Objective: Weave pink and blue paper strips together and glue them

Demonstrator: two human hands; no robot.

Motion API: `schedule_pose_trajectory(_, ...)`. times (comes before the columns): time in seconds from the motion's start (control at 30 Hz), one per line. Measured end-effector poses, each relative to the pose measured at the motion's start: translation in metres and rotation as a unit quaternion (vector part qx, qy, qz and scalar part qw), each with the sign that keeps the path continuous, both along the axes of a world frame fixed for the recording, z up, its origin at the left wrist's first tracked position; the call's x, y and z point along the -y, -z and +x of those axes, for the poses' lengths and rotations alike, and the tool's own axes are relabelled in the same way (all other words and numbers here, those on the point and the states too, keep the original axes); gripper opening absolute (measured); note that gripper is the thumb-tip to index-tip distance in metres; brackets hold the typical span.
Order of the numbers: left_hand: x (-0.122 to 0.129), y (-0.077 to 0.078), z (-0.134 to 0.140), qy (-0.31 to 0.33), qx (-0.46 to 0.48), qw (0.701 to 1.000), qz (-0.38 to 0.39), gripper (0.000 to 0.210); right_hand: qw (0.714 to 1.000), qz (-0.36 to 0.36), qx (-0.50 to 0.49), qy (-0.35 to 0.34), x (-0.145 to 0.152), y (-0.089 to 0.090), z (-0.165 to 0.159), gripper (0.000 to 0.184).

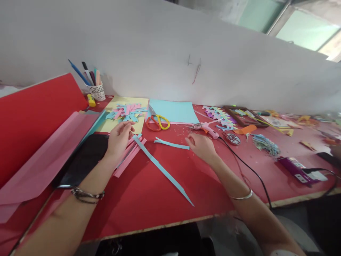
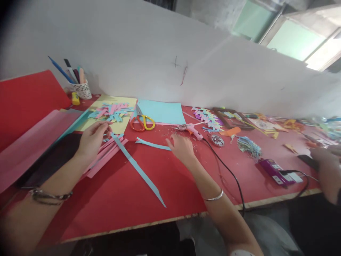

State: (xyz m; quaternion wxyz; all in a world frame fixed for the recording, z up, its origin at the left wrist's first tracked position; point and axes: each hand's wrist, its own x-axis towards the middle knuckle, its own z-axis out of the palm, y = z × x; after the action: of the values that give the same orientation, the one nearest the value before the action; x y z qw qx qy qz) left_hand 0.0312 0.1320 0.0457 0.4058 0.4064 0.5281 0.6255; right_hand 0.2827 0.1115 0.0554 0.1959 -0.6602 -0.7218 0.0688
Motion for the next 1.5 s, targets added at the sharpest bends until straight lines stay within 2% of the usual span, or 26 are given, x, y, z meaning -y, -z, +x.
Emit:
schedule_pose_trajectory(0.03, 0.000, 0.000, 0.000, -0.002, 0.002, 1.000, 0.005, 0.009, 0.999, 0.022, 0.036, -0.024, 0.002, -0.004, -0.006, 0.018)
schedule_pose_trajectory(0.1, 0.001, -0.001, 0.000, -0.002, 0.004, 1.000, 0.014, 0.009, 0.990, 0.029, 0.066, -0.124, 0.005, -0.009, -0.021, 0.024)
schedule_pose_trajectory(0.17, 0.001, -0.001, -0.001, -0.001, 0.004, 1.000, 0.023, 0.009, 0.968, -0.026, 0.031, -0.249, 0.009, -0.010, -0.040, 0.032)
schedule_pose_trajectory(0.2, 0.002, -0.001, -0.001, -0.001, 0.005, 1.000, 0.027, 0.010, 0.955, -0.058, 0.016, -0.289, 0.010, -0.009, -0.051, 0.037)
schedule_pose_trajectory(0.27, 0.002, 0.000, -0.002, -0.001, 0.004, 0.999, 0.032, 0.010, 0.940, -0.104, 0.014, -0.323, 0.011, -0.002, -0.071, 0.052)
schedule_pose_trajectory(0.33, 0.002, 0.002, -0.001, 0.004, 0.002, 0.999, 0.036, 0.011, 0.946, -0.121, 0.009, -0.299, 0.011, 0.008, -0.086, 0.054)
schedule_pose_trajectory(0.5, 0.003, 0.006, 0.004, 0.025, -0.008, 0.998, 0.048, 0.011, 0.949, -0.177, -0.045, -0.256, 0.007, 0.019, -0.102, 0.036)
schedule_pose_trajectory(0.63, 0.003, 0.006, 0.006, 0.022, -0.015, 0.997, 0.066, 0.010, 0.962, -0.139, -0.028, -0.233, 0.007, 0.017, -0.109, 0.022)
schedule_pose_trajectory(0.77, 0.003, 0.008, 0.004, 0.011, -0.027, 0.996, 0.083, 0.009, 0.971, -0.118, -0.067, -0.195, 0.004, 0.018, -0.121, 0.011)
schedule_pose_trajectory(0.93, 0.001, 0.014, 0.004, -0.011, -0.034, 0.995, 0.093, 0.005, 0.961, -0.128, -0.141, -0.203, -0.009, 0.009, -0.112, 0.014)
schedule_pose_trajectory(1.0, 0.003, 0.015, 0.010, -0.027, -0.035, 0.994, 0.099, 0.013, 0.949, -0.129, -0.219, -0.184, -0.014, 0.000, -0.100, 0.013)
schedule_pose_trajectory(1.07, 0.009, 0.014, 0.019, 0.006, -0.018, 0.995, 0.097, 0.022, 0.907, -0.127, -0.375, -0.142, -0.019, -0.008, -0.089, 0.016)
schedule_pose_trajectory(1.1, 0.013, 0.013, 0.025, 0.082, 0.014, 0.993, 0.082, 0.025, 0.887, -0.113, -0.428, -0.128, -0.020, -0.012, -0.084, 0.018)
schedule_pose_trajectory(1.13, 0.018, 0.012, 0.030, 0.186, 0.068, 0.979, 0.054, 0.022, 0.870, -0.092, -0.470, -0.117, -0.022, -0.014, -0.080, 0.018)
schedule_pose_trajectory(1.17, 0.024, 0.011, 0.036, 0.306, 0.113, 0.945, 0.007, 0.023, 0.863, -0.062, -0.489, -0.110, -0.024, -0.016, -0.076, 0.019)
schedule_pose_trajectory(1.2, 0.030, 0.010, 0.040, 0.429, 0.137, 0.891, -0.058, 0.032, 0.863, -0.029, -0.494, -0.104, -0.025, -0.018, -0.072, 0.019)
schedule_pose_trajectory(1.23, 0.036, 0.009, 0.043, 0.512, 0.149, 0.838, -0.114, 0.037, 0.867, 0.007, -0.489, -0.096, -0.025, -0.019, -0.069, 0.018)
schedule_pose_trajectory(1.27, 0.040, 0.009, 0.045, 0.543, 0.160, 0.812, -0.143, 0.036, 0.875, 0.046, -0.473, -0.088, -0.025, -0.019, -0.065, 0.018)
schedule_pose_trajectory(1.3, 0.044, 0.009, 0.046, 0.550, 0.171, 0.802, -0.159, 0.033, 0.889, 0.089, -0.442, -0.082, -0.024, -0.019, -0.060, 0.017)
schedule_pose_trajectory(1.4, 0.048, 0.010, 0.045, 0.516, 0.199, 0.809, -0.201, 0.024, 0.939, 0.208, -0.249, -0.112, -0.011, -0.014, -0.044, 0.018)
schedule_pose_trajectory(1.47, 0.046, 0.012, 0.044, 0.500, 0.206, 0.808, -0.236, 0.022, 0.949, 0.222, -0.074, -0.212, 0.001, -0.008, -0.034, 0.024)
schedule_pose_trajectory(1.5, 0.045, 0.013, 0.045, 0.501, 0.201, 0.803, -0.255, 0.024, 0.935, 0.215, 0.009, -0.282, 0.008, -0.003, -0.031, 0.026)
